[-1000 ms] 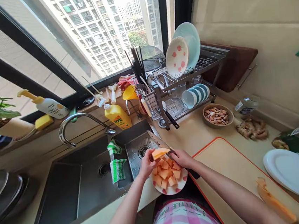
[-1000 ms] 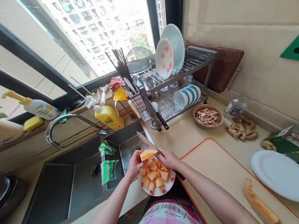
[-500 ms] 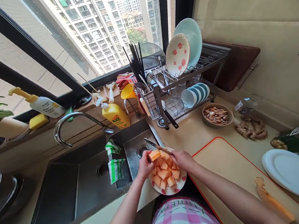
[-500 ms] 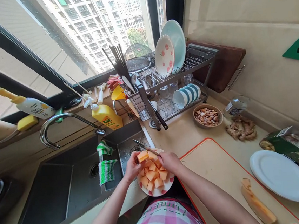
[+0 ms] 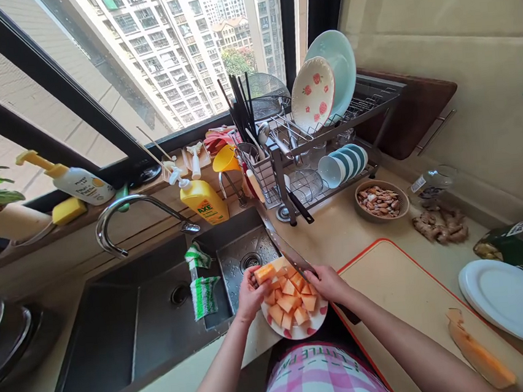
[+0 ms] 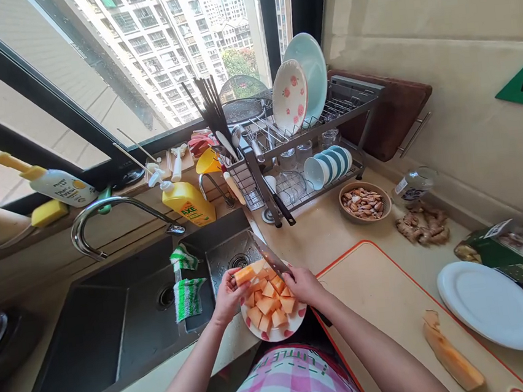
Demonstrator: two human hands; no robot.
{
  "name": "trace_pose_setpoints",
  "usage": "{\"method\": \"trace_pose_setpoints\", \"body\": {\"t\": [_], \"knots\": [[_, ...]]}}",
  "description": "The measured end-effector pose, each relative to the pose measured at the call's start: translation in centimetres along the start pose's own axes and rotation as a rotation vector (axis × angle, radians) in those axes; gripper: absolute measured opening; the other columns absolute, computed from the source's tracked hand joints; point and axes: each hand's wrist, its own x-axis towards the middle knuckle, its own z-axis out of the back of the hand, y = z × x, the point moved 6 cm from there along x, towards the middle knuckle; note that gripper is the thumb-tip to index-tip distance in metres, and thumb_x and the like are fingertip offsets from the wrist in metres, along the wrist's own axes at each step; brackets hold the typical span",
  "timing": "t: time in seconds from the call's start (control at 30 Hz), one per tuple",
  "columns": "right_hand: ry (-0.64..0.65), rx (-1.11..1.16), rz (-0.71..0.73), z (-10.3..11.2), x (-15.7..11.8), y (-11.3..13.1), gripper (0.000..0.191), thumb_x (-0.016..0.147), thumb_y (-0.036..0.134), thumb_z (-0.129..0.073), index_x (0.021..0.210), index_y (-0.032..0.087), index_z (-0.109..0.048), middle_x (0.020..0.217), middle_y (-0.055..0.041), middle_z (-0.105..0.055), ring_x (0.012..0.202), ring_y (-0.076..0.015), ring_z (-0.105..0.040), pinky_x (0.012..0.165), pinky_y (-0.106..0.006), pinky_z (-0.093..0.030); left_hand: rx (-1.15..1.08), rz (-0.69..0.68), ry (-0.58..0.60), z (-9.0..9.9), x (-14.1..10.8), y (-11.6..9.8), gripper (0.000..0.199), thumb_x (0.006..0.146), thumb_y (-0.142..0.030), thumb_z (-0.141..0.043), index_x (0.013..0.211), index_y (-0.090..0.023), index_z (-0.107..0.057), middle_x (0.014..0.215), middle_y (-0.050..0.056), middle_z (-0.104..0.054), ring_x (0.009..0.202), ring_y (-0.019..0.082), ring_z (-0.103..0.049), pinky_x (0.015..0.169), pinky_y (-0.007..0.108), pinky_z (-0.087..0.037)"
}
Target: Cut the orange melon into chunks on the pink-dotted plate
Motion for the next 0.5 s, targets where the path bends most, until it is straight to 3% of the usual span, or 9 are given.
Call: {"method": "trace_pose_setpoints", "body": {"t": [0.13, 0.23, 0.37, 0.5], "knots": [[0.161, 0.441, -0.23, -1.4, -2.9, -0.9, 0.034, 0.085, 0.052, -0.035, 0.079, 0.021, -0.048, 0.048, 0.0076, -0.049, 0.034, -0.0088, -0.045, 0.037, -0.02, -0.035, -0.077, 0.077, 0.091, -1.3, -1.0, -1.5, 0.054, 0.062, -0.037, -0.073, 0.102, -0.02, -0.043, 0.092, 0.005, -0.066, 0.083, 0.02, -0.064, 0.07, 0.032, -0.051], [0.181, 0.6, -0.304, -1.4, -6.4, -1.8, 0.038, 0.081, 0.059, -0.039, 0.076, 0.021, -0.043, 0.045, 0.011, -0.043, 0.028, -0.006, -0.039, 0.031, -0.018, -0.03, -0.047, 0.085, 0.241, -4.0, -1.7, -2.8, 0.053, 0.06, -0.035, -0.075, 0.1, -0.02, -0.043, 0.093, 0.006, -0.066, 0.085, 0.021, -0.064, 0.07, 0.032, -0.051], [-0.013, 0.641, -0.449, -0.7, -13.1, -5.7, 0.039, 0.08, 0.059, -0.041, 0.072, 0.022, -0.04, 0.043, 0.011, -0.043, 0.028, -0.0056, -0.04, 0.029, -0.016, -0.029, 0.054, 0.046, 0.508, -10.6, -3.1, -2.7, 0.045, 0.062, -0.027, -0.071, 0.098, -0.021, -0.044, 0.085, 0.003, -0.064, 0.079, 0.02, -0.064, 0.069, 0.031, -0.051], [-0.26, 0.761, -0.639, -2.0, -21.0, -10.5, 0.035, 0.082, 0.054, -0.042, 0.071, 0.022, -0.039, 0.044, 0.0109, -0.044, 0.028, -0.0051, -0.038, 0.029, -0.016, -0.03, 0.253, 0.002, 0.783, -18.3, -6.2, 0.7, 0.043, 0.065, -0.021, -0.066, 0.102, -0.02, -0.045, 0.078, 0.0, -0.061, 0.072, 0.017, -0.061, 0.064, 0.028, -0.049]]}}
